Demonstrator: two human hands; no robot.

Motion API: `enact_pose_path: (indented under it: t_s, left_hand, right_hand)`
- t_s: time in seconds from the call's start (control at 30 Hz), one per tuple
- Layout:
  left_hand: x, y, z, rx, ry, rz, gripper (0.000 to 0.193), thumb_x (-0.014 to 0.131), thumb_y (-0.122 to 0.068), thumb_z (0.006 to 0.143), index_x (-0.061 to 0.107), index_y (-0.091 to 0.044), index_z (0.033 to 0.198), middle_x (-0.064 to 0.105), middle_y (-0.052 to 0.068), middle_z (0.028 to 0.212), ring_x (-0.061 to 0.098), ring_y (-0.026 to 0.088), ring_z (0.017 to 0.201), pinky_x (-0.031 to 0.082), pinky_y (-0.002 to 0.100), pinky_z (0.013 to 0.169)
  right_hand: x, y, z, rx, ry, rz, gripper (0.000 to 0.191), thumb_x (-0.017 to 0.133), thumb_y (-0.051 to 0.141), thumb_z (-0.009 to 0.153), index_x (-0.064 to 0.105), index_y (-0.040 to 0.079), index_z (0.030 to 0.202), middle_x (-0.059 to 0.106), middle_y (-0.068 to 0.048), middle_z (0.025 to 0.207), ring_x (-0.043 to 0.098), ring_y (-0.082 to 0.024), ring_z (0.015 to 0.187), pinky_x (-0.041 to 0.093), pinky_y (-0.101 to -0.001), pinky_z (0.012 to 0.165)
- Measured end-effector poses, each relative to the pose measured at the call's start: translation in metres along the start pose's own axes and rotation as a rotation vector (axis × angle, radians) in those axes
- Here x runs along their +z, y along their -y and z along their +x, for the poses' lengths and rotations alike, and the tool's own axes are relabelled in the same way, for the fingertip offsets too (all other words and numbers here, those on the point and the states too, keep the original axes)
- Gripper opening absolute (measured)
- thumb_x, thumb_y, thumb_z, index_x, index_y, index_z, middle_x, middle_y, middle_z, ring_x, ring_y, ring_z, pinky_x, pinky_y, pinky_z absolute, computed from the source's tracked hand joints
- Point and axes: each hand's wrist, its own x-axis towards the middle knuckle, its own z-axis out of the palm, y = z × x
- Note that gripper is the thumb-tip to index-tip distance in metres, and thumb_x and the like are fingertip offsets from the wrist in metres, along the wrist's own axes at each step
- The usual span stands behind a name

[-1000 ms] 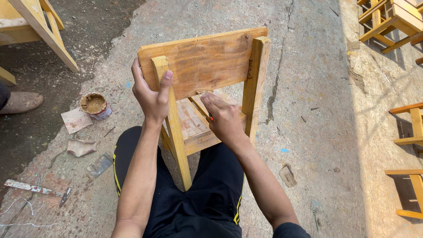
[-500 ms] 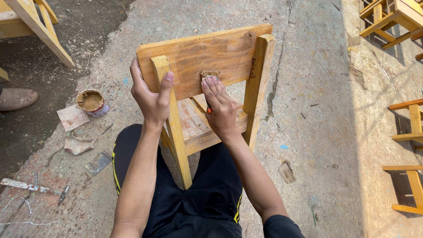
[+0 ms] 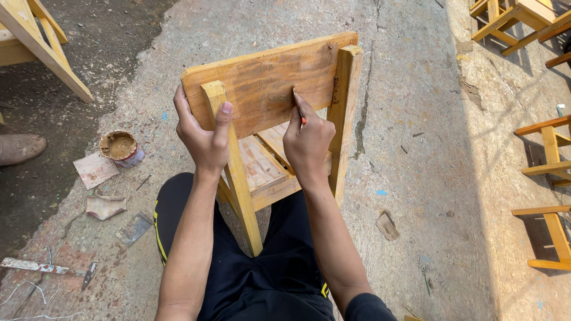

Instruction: The person sits on the ground with a small wooden chair across their legs and presses wood filler into holes and seams on the chair frame using a small applicator block. They rotate the chair to reach different sides, dip the applicator into a filler can on the ground, and later smooth the filled areas with a small hand tool.

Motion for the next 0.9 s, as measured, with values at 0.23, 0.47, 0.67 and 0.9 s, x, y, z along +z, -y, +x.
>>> enact_pose_path:
  t_s: [0.23,0.47,0.67,0.9]
  left_hand:
    - [0.002,0.001,0.005,-0.005,-0.01,-0.018,0.075,0.075,-0.04,0.105,0.039,0.004,0.153,0.067,0.02,0.131,0.071,0.027,0.122,0.058,0.04,0.106]
    - [0.0,0.0,0.003,-0.011,0.008,-0.038,0.075,0.074,-0.041,0.105,0.038,0.004,0.154,0.066,0.02,0.133,0.07,0.027,0.124,0.056,0.04,0.109]
    - [0.0,0.003,0.004,-0.003,0.004,-0.002,0.075,0.073,-0.041,0.104,0.038,0.003,0.153,0.067,0.018,0.131,0.071,0.025,0.122,0.057,0.04,0.107]
    - [-0.002,0.007,0.002,-0.005,0.004,-0.03,0.072,0.073,-0.04,0.104,0.04,0.003,0.152,0.067,0.018,0.13,0.071,0.026,0.12,0.058,0.039,0.105]
  right_hand:
    - [0.022,0.068,-0.045,-0.043,0.148,0.109,0.028,0.064,0.002,0.092,0.073,0.0,0.119,0.074,-0.022,0.104,0.075,-0.034,0.085,0.06,-0.0381,0.075]
    - [-0.002,0.03,-0.043,0.141,0.277,0.368,0.023,0.067,0.002,0.096,0.074,0.002,0.118,0.078,-0.017,0.106,0.08,-0.019,0.091,0.06,-0.0281,0.077]
    - [-0.026,-0.024,-0.024,0.206,0.235,0.448,0.021,0.067,0.004,0.1,0.076,0.0,0.118,0.078,-0.013,0.091,0.074,-0.014,0.083,0.06,-0.0275,0.075]
    - [-0.025,-0.062,-0.021,0.206,0.086,0.654,0.023,0.065,0.002,0.102,0.071,-0.005,0.123,0.075,-0.011,0.106,0.073,-0.014,0.091,0.066,-0.0306,0.081]
